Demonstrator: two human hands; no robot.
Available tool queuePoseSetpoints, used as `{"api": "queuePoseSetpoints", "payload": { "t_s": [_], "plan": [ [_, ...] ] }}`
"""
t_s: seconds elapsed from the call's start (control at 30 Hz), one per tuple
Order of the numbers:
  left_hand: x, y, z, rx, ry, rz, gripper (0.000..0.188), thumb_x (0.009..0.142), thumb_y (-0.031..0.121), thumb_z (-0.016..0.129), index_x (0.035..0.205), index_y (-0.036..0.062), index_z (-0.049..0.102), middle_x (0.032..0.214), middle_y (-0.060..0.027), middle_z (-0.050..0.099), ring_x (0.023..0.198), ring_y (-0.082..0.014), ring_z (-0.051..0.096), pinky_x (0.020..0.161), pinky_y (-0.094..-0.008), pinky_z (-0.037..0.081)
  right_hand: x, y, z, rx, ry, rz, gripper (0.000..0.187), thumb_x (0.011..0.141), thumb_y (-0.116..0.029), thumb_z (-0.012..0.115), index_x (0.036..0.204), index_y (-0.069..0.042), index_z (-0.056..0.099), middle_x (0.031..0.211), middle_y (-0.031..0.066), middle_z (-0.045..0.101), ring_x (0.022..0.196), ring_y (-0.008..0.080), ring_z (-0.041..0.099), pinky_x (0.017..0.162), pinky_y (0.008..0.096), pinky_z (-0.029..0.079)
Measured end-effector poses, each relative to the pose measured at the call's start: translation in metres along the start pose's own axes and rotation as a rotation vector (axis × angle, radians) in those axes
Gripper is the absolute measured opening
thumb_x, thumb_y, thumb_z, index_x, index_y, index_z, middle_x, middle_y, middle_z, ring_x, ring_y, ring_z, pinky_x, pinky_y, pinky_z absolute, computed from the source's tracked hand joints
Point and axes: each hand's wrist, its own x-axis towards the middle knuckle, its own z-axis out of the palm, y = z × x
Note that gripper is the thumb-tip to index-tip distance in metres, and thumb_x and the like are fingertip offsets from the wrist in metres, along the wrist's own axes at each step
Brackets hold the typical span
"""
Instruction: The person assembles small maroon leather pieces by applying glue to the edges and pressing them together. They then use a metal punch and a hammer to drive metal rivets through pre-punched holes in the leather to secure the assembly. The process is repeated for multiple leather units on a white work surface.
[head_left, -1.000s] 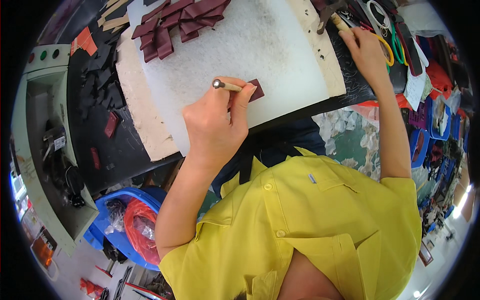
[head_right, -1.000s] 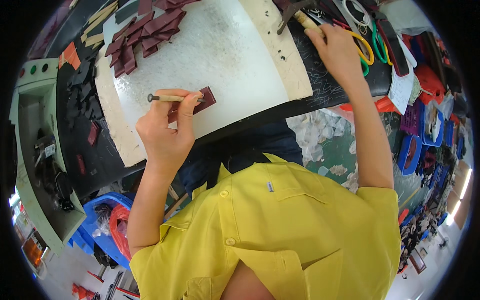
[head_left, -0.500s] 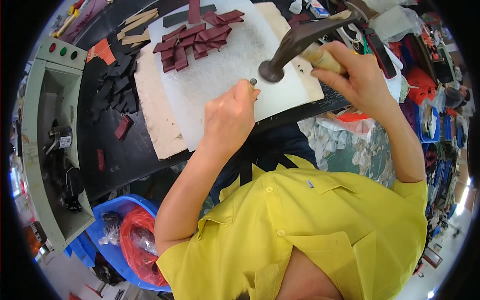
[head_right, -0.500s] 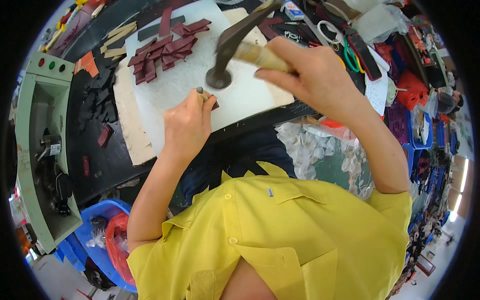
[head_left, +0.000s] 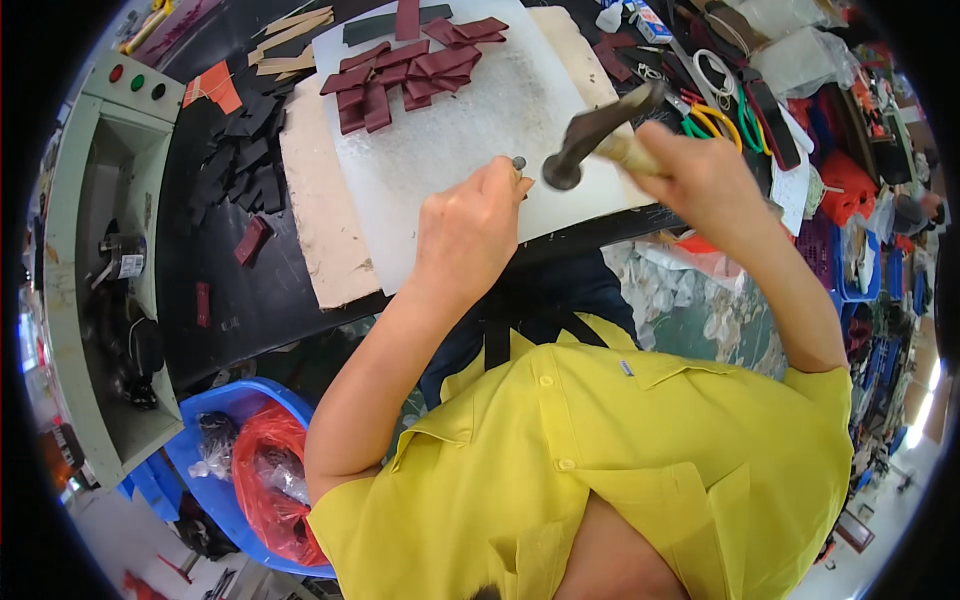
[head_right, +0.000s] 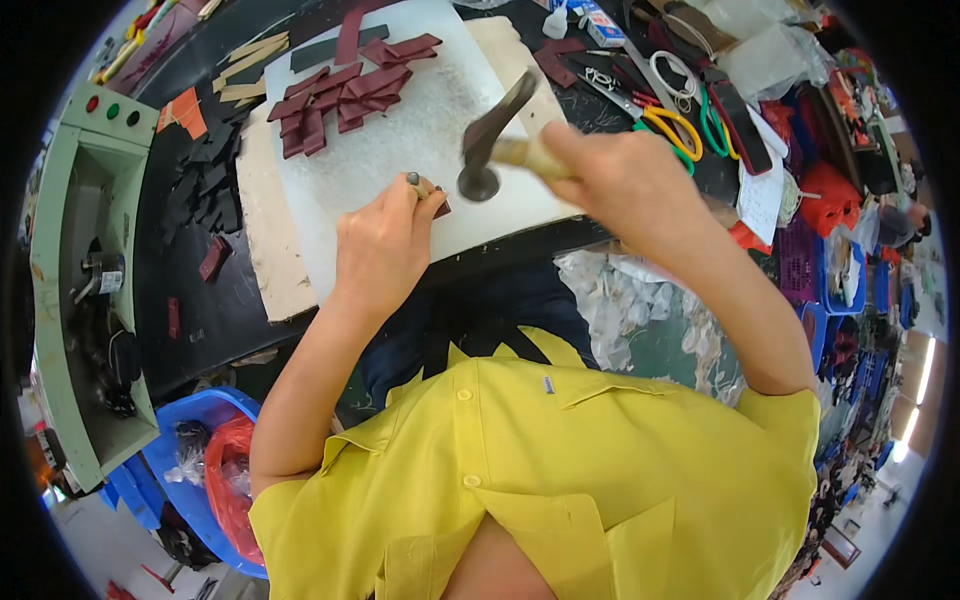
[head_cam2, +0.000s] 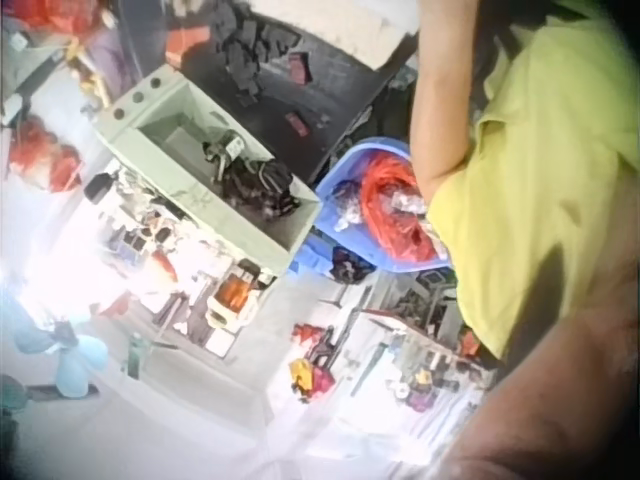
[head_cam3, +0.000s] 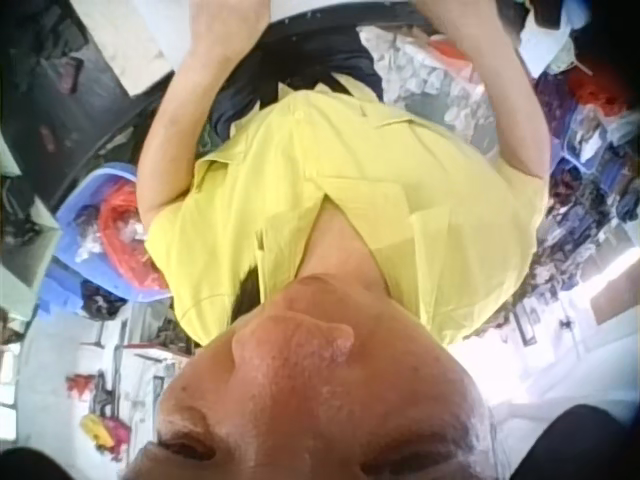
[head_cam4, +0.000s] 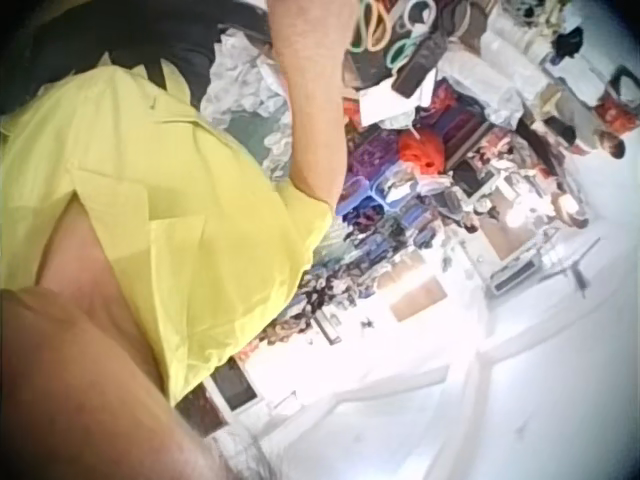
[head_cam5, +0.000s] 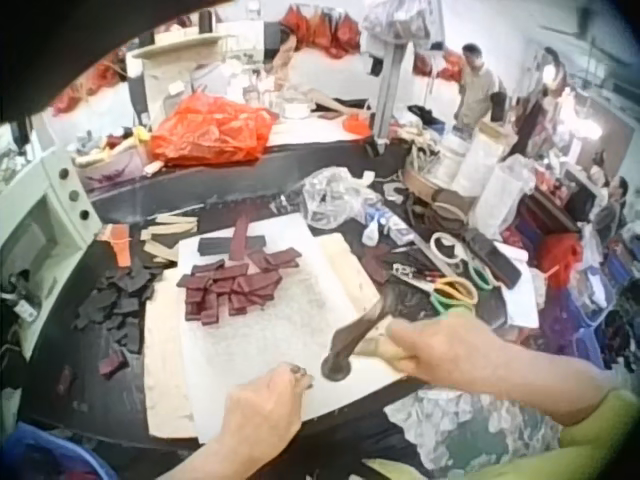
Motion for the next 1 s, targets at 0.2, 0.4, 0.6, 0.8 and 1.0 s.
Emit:
{"api": "queuePoseSetpoints", "payload": {
  "t_s": [0.2, 0.4, 0.6, 0.8, 1.0],
  "plan": [
    [0.003, 0.001, -0.006, -0.117, 0.043, 0.006, 0.012, 0.088, 0.006, 0.068, 0.096, 0.0024, 0.060, 0.072, -0.0114, 0.066, 0.057, -0.0300, 0.063, 0.050, -0.0366, 0.047, -0.001, -0.011, 0.028, 0.020, -0.079, -0.059, 0.028, 0.085, -0.021, 0.069, 0.096, -0.010, 0.045, 0.065, 0.0083, 0.060, 0.060, 0.0304, 0.064, 0.048, 0.0408, 0.048],
    [-0.011, -0.014, 0.011, -0.342, 0.252, -0.314, 0.010, 0.092, 0.007, 0.068, 0.091, 0.0024, 0.060, 0.073, -0.0100, 0.068, 0.060, -0.0204, 0.069, 0.052, -0.0289, 0.051, 0.000, -0.014, 0.027, -0.008, -0.126, -0.047, 0.028, 0.085, -0.017, 0.068, 0.097, -0.011, 0.044, 0.065, 0.0083, 0.058, 0.060, 0.0293, 0.063, 0.047, 0.0398, 0.046],
    [-0.007, -0.006, 0.004, -0.569, 0.187, -0.492, 0.013, 0.099, 0.006, 0.059, 0.098, -0.0068, 0.057, 0.094, -0.0171, 0.071, 0.086, -0.0186, 0.072, 0.078, -0.0277, 0.059, 0.000, -0.015, 0.026, 0.015, -0.121, -0.040, 0.027, 0.084, -0.014, 0.068, 0.095, -0.010, 0.044, 0.065, 0.0081, 0.057, 0.060, 0.0302, 0.062, 0.046, 0.0405, 0.044],
    [-0.006, -0.001, 0.004, -0.478, 0.167, -0.497, 0.012, 0.098, 0.005, 0.061, 0.095, -0.0063, 0.058, 0.090, -0.0153, 0.072, 0.081, -0.0169, 0.072, 0.075, -0.0274, 0.059, -0.001, -0.016, 0.026, 0.049, -0.096, -0.046, 0.028, 0.083, -0.013, 0.069, 0.094, -0.010, 0.044, 0.064, 0.0086, 0.057, 0.059, 0.0301, 0.062, 0.046, 0.0397, 0.044],
    [-0.006, 0.002, 0.006, -0.146, 0.148, -0.313, 0.013, 0.093, 0.006, 0.069, 0.089, -0.0023, 0.059, 0.076, -0.0113, 0.071, 0.066, -0.0148, 0.071, 0.058, -0.0269, 0.055, -0.004, -0.015, 0.031, 0.073, -0.085, -0.039, 0.030, 0.083, -0.014, 0.070, 0.094, -0.010, 0.044, 0.065, 0.0092, 0.058, 0.060, 0.0307, 0.062, 0.048, 0.0405, 0.046]
  ]
}}
